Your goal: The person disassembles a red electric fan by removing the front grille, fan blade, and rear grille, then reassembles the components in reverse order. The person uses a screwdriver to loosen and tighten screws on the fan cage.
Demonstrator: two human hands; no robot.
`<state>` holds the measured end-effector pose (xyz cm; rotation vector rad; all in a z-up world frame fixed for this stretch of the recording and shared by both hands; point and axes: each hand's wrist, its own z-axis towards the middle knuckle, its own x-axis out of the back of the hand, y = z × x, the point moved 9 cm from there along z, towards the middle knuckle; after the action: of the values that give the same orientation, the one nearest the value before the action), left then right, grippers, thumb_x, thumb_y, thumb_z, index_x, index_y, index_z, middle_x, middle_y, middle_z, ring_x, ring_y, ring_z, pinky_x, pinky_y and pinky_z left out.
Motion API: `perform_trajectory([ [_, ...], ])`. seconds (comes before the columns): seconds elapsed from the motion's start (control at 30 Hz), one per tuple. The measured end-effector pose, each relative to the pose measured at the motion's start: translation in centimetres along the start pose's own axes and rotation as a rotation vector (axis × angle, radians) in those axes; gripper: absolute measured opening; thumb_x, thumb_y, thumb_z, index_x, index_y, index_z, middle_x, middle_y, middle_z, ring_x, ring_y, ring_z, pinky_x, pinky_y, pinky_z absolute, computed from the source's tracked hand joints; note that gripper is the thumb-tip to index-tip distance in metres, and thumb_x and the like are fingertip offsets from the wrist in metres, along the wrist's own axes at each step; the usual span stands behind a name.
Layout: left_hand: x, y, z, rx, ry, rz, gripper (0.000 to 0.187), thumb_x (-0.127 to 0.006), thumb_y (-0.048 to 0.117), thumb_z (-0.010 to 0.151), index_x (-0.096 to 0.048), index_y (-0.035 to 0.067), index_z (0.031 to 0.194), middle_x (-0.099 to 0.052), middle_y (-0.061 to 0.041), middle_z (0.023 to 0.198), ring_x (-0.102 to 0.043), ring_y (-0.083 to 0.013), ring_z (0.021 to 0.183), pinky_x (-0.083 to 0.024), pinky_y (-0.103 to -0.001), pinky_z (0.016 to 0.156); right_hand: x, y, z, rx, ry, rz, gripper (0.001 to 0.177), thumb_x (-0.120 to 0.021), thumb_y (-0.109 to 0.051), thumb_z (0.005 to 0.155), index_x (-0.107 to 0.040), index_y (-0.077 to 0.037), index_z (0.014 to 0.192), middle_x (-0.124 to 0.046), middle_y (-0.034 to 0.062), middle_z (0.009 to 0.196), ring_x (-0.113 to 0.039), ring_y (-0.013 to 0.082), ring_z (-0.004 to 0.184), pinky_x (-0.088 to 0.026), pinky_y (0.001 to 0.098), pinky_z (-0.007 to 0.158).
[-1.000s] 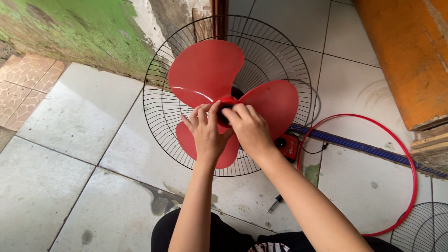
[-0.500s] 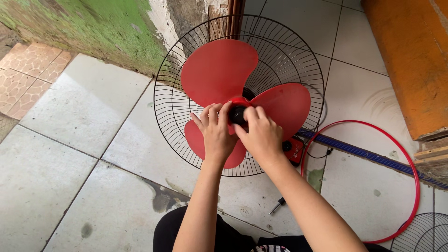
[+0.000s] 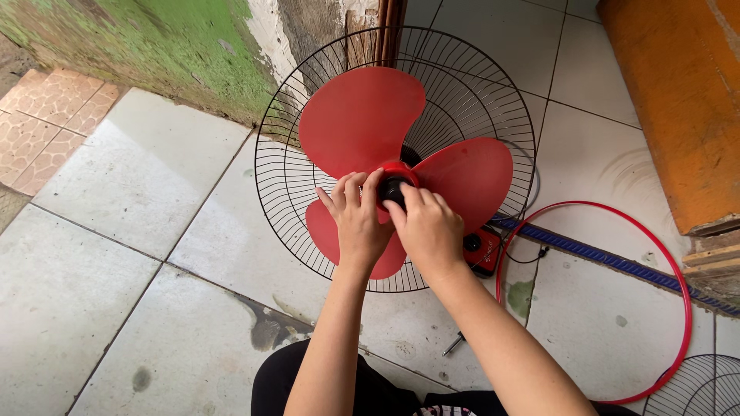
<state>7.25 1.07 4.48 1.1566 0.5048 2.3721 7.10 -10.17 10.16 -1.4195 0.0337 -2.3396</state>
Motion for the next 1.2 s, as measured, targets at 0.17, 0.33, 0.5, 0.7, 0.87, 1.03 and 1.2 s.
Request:
perform_trajectory([
  [0.17,0.2,-0.1,0.0,0.017,-0.008,-0.043,0.087,-0.089,0.013,0.063,-0.052,0.018,0.142,-0.048,-0.005,0.136,-0.041,-0.0316,0.136,-0.011,-0.076,0.118,0.1,0.1,0.0,-0.006,-0.087,0.046,0.046,-0.077,-0.028,0.083,-0.066,-0.011,0.124,-0.071,0.0114,0.102,-0.072,0.0301,0.092,-0.060,0.0427,0.065],
  [0.33,0.4,0.0,0.2,0.022,-0.001,-0.069,0.089,-0.091,0.017,0.059,-0.052,0.017,0.140,-0.049,-0.006,0.133,-0.041,-0.0322,0.134,-0.011,-0.076,0.117,-0.7,0.5,0.1,-0.076,-0.164,0.019,0.041,-0.077,-0.027,0.089,-0.064,-0.011,0.124,-0.069,0.0081,0.104,-0.071,0.0286,0.095,-0.060,0.0421,0.073],
  [0.5,0.4,-0.1,0.1,0.030,0.003,-0.063,0.087,-0.091,0.016,0.061,-0.053,0.019,0.139,-0.049,-0.005,0.133,-0.041,-0.0311,0.134,-0.011,-0.075,0.118,-0.2,-0.1,-0.2,0.023,-0.093,0.143,0.044,-0.075,-0.017,0.081,-0.069,-0.010,0.125,-0.067,0.0125,0.102,-0.070,0.0313,0.091,-0.059,0.0423,0.068],
  [0.7,-0.1,-0.2,-0.1,0.006,0.012,0.008,0.087,-0.089,0.011,0.064,-0.054,0.019,0.143,-0.049,-0.003,0.136,-0.042,-0.0285,0.137,-0.012,-0.074,0.121,-0.5,0.5,0.1,-0.036,-0.027,0.089,0.039,-0.080,-0.032,0.089,-0.071,-0.001,0.112,-0.071,0.0140,0.100,-0.073,0.0313,0.089,-0.060,0.0401,0.070],
  [0.87,-0.1,-0.3,-0.2,0.007,-0.002,-0.022,0.090,-0.093,0.022,0.064,-0.052,0.019,0.144,-0.048,-0.003,0.134,-0.042,-0.0294,0.135,-0.012,-0.077,0.119,1.1,1.5,-0.8,-0.045,0.041,0.225,0.038,-0.078,-0.026,0.090,-0.070,-0.002,0.118,-0.070,0.0130,0.106,-0.072,0.0325,0.089,-0.060,0.0415,0.074],
  [1.03,0.1,0.3,-0.1,0.000,-0.024,-0.030,0.097,-0.095,0.033,0.063,-0.047,0.018,0.146,-0.047,-0.005,0.135,-0.041,-0.0320,0.137,-0.011,-0.080,0.113,4.2,5.7,-3.1,-0.099,0.064,0.282,0.037,-0.077,-0.020,0.088,-0.070,-0.006,0.121,-0.069,0.0112,0.112,-0.072,0.0290,0.089,-0.059,0.0383,0.072],
  [1.2,-0.1,1.1,-0.3,-0.020,-0.020,0.046,0.100,-0.093,0.039,0.066,-0.044,0.020,0.150,-0.047,-0.005,0.141,-0.040,-0.0331,0.139,-0.010,-0.080,0.113,5.8,16.3,-7.9,-0.327,0.001,0.321,0.039,-0.077,-0.018,0.087,-0.068,-0.008,0.124,-0.067,0.0104,0.115,-0.071,0.0237,0.085,-0.059,0.0336,0.073],
])
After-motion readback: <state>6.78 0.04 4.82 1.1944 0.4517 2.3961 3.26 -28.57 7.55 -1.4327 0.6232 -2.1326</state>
